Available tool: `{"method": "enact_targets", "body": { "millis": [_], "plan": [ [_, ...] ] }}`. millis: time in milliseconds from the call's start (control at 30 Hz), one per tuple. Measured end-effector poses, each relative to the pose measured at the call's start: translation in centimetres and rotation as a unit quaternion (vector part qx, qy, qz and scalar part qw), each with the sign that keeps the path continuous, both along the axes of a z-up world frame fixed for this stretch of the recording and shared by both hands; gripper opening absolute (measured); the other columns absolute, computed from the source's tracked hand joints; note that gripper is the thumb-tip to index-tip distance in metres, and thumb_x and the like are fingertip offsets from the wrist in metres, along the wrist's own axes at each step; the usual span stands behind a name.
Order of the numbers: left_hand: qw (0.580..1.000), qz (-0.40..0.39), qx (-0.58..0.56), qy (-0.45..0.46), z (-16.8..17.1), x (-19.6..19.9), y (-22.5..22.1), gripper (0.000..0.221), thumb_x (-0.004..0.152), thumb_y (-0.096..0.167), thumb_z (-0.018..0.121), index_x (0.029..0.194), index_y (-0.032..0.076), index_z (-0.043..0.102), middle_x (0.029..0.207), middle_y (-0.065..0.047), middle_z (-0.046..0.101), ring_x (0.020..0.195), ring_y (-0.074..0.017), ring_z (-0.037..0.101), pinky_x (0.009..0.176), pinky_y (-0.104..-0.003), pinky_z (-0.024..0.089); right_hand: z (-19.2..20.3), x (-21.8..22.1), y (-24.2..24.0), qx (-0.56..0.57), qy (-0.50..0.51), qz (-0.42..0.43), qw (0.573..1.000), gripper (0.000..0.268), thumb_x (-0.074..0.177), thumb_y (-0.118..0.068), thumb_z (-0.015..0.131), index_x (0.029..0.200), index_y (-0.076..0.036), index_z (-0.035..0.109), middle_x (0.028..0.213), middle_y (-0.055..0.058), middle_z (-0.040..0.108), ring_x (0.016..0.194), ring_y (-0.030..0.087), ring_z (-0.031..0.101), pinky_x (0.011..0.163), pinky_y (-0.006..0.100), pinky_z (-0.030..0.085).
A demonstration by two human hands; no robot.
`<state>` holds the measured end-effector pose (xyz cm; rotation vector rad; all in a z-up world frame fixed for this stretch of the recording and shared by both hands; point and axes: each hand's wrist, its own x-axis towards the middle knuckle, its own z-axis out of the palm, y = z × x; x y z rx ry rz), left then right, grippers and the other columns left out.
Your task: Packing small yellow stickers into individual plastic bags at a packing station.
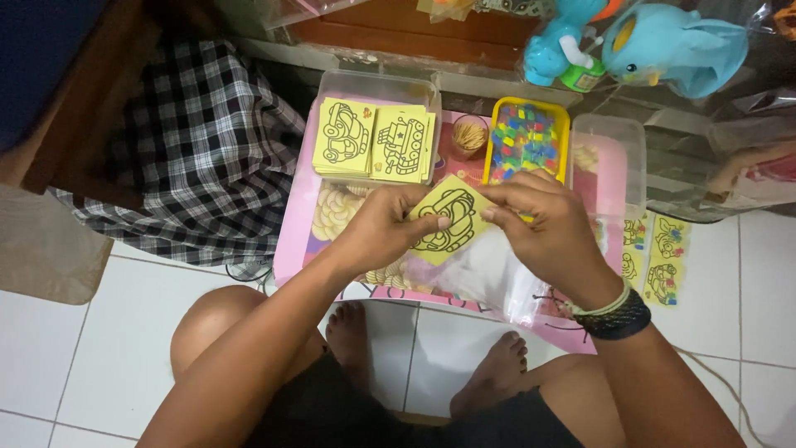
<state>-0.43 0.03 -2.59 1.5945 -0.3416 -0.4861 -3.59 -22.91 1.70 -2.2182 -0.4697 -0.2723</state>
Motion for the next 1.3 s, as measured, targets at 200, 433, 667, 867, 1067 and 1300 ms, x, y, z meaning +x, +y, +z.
{"method": "enact_targets", "body": {
  "millis": [200, 433, 667, 867, 1067, 1300],
  "plan": [
    [0.998, -0.017, 0.052, 0.034, 3.1, -0.5, 0.4, 0.017, 0.084, 0.003, 0.076, 0.100, -0.003, 0.075, 0.077, -0.011, 0.071, 0.073, -0.0186, 0.065, 0.072, -0.034, 0.061, -0.2, 0.3, -0.8, 0.060, 0.023, -0.084, 0.994, 0.022, 0.086, -0.005, 0.086, 0.106, -0.009, 0.077, 0.081, 0.005, 0.070, 0.083, 0.013, 0.060, 0.081, 0.026, 0.045],
    [0.991, -0.023, 0.131, 0.014, 2.3, -0.4, -0.4, 0.016, 0.082, 0.014, 0.077, 0.097, 0.008, 0.077, 0.074, -0.009, 0.074, 0.070, -0.0201, 0.071, 0.068, -0.036, 0.057, -0.4, -0.2, -0.2, 0.006, 0.009, 0.020, 1.000, 0.016, 0.086, -0.017, 0.084, 0.101, -0.016, 0.080, 0.122, 0.010, 0.066, 0.117, 0.032, 0.059, 0.106, 0.044, 0.041],
    [0.994, -0.031, 0.099, 0.013, 3.2, -0.5, -0.2, 0.026, 0.081, 0.010, 0.078, 0.106, 0.003, 0.076, 0.081, -0.010, 0.075, 0.075, -0.0186, 0.068, 0.073, -0.033, 0.057, -0.2, 0.0, -0.1, 0.034, 0.108, 0.026, 0.993, 0.010, 0.086, -0.012, 0.082, 0.096, -0.011, 0.080, 0.116, 0.016, 0.069, 0.116, 0.039, 0.066, 0.104, 0.051, 0.045],
    [0.982, -0.053, 0.178, -0.032, 0.6, 0.1, -0.2, 0.029, 0.081, 0.015, 0.076, 0.108, 0.002, 0.075, 0.089, -0.018, 0.078, 0.088, -0.0342, 0.075, 0.079, -0.046, 0.057, -1.1, 1.0, -1.6, 0.050, 0.142, -0.006, 0.989, 0.006, 0.089, -0.007, 0.079, 0.095, -0.007, 0.079, 0.118, 0.015, 0.070, 0.116, 0.032, 0.066, 0.103, 0.045, 0.046],
    [0.976, -0.017, 0.208, -0.059, 0.1, 0.6, -0.3, 0.026, 0.083, 0.014, 0.076, 0.108, 0.006, 0.076, 0.089, -0.017, 0.078, 0.093, -0.0395, 0.076, 0.082, -0.047, 0.057, 1.0, 2.0, -1.8, 0.061, 0.171, 0.043, 0.982, 0.009, 0.090, -0.009, 0.076, 0.098, -0.007, 0.078, 0.134, 0.022, 0.062, 0.128, 0.040, 0.058, 0.109, 0.055, 0.041],
    [0.960, 0.051, 0.272, -0.037, 0.6, 1.7, 1.2, 0.028, 0.084, 0.018, 0.079, 0.111, 0.014, 0.076, 0.086, -0.009, 0.079, 0.089, -0.0301, 0.078, 0.079, -0.041, 0.058, -8.3, 5.9, -10.0, -0.190, 0.069, -0.080, 0.976, 0.017, 0.094, -0.010, 0.076, 0.110, -0.007, 0.078, 0.096, 0.016, 0.073, 0.090, 0.036, 0.071, 0.082, 0.045, 0.055]
  ]
}}
